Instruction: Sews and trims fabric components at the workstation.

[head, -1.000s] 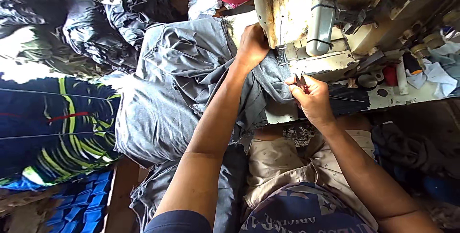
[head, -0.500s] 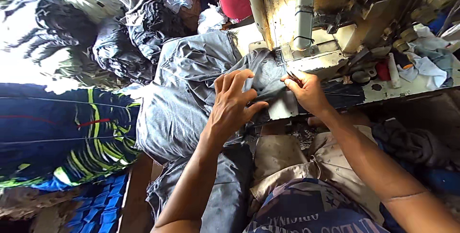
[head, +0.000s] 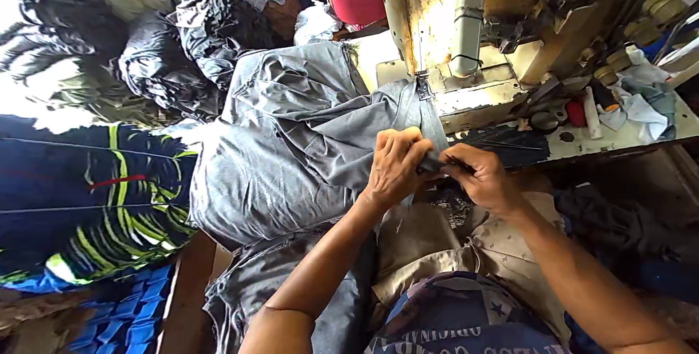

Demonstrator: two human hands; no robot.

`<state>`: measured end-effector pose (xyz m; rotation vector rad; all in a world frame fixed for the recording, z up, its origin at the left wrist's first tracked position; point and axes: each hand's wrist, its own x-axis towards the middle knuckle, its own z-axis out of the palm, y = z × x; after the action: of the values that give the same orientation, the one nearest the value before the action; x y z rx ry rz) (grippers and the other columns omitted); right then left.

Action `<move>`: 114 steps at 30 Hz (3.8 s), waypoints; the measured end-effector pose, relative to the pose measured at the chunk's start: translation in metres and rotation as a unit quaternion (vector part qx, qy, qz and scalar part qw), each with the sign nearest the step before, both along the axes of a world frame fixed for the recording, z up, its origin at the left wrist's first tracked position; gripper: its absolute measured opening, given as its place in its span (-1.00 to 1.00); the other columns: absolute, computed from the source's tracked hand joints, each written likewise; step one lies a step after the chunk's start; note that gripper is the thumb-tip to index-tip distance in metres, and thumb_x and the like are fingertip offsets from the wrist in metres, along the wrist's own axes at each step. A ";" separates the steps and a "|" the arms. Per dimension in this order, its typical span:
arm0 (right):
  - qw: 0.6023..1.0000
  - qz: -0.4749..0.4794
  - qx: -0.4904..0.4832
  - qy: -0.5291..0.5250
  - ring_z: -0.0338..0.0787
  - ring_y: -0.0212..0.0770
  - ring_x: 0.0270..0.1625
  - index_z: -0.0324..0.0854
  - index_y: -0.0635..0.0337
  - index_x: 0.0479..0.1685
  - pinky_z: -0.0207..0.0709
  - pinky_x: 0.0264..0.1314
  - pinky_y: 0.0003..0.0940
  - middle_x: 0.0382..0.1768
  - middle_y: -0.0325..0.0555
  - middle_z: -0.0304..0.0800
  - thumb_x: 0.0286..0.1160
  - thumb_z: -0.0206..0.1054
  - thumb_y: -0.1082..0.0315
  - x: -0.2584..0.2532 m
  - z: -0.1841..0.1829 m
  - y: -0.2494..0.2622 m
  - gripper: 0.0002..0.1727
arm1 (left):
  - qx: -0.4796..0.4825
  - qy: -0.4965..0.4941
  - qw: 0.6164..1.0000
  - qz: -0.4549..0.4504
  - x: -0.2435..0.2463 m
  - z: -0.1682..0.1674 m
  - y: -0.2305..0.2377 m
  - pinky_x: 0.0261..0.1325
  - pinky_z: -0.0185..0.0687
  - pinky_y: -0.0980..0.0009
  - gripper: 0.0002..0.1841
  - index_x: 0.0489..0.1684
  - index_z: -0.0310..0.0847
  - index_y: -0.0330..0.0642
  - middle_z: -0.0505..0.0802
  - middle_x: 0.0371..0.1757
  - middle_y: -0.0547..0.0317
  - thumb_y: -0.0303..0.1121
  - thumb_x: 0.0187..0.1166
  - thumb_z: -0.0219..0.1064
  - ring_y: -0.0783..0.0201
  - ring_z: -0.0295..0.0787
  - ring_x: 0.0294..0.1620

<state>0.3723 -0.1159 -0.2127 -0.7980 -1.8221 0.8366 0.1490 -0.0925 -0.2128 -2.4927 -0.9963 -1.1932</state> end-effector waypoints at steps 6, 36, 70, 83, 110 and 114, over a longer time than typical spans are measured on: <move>0.996 -0.046 -0.044 0.060 0.81 -0.34 -0.19 0.76 0.24 -0.02 0.77 -0.19 -0.41 -0.07 -0.14 0.83 0.56 0.41 0.45 -0.003 -0.014 -0.010 -0.88 | 0.008 0.064 0.996 0.054 -0.001 -0.008 0.023 0.65 0.19 -0.17 -0.79 -0.09 0.86 0.03 0.80 0.35 0.07 -0.37 0.39 0.39 -0.09 0.60 0.44; 0.991 -0.108 -0.053 0.050 0.59 -0.35 -0.52 0.66 0.17 0.05 0.51 -0.54 -0.48 -0.36 -0.17 0.69 0.66 0.30 0.42 -0.017 0.010 0.037 -0.87 | -0.118 0.099 0.984 0.088 -0.004 0.056 0.037 0.67 0.27 -0.07 -0.33 0.36 0.72 0.06 0.59 0.62 0.03 0.26 0.33 0.54 -0.03 0.44 0.63; 0.984 -0.128 -0.024 0.120 0.72 -0.35 -0.29 0.70 0.30 -0.03 0.63 -0.22 -0.44 -0.25 -0.11 0.78 0.61 0.27 0.51 -0.041 0.000 0.076 -0.87 | -0.087 0.138 0.985 0.061 -0.016 0.048 0.080 0.41 0.43 0.00 -0.74 -0.03 0.82 -0.03 0.88 0.20 0.23 -0.44 0.49 0.22 0.09 0.68 0.37; 0.995 -0.076 0.041 -0.050 0.78 -0.34 -0.05 0.78 0.20 -0.02 0.66 0.14 -0.37 -0.12 -0.13 0.82 0.66 0.26 0.41 -0.024 0.015 0.082 -0.82 | -0.166 0.126 0.978 0.014 -0.093 0.125 0.041 0.66 0.25 -0.13 -0.49 -0.46 0.68 -0.13 0.58 0.52 -0.12 0.20 0.34 0.55 -0.14 0.34 0.65; 0.994 -0.059 -0.063 0.066 0.78 -0.38 -0.17 0.76 0.28 -0.05 0.73 -0.17 -0.50 -0.07 -0.14 0.82 0.57 0.39 0.48 0.001 -0.012 -0.024 -0.89 | -0.074 0.121 0.988 0.055 -0.010 0.014 -0.003 0.62 0.17 -0.17 -0.73 -0.04 0.87 0.01 0.86 0.27 0.27 -0.52 0.51 0.27 0.05 0.70 0.26; 0.991 -0.077 -0.073 0.076 0.74 -0.40 -0.27 0.76 0.26 -0.05 0.68 -0.27 -0.50 -0.14 -0.16 0.81 0.59 0.37 0.47 -0.004 -0.015 -0.016 -0.89 | -0.079 0.161 0.982 0.055 -0.015 0.029 0.002 0.62 0.17 -0.19 -0.73 -0.01 0.86 0.01 0.86 0.29 0.27 -0.51 0.54 0.27 0.04 0.69 0.27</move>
<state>0.3687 -0.1315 -0.2276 -0.9302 -1.5576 0.9123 0.1341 -0.0906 -0.1833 -2.5959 -1.1568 -0.6733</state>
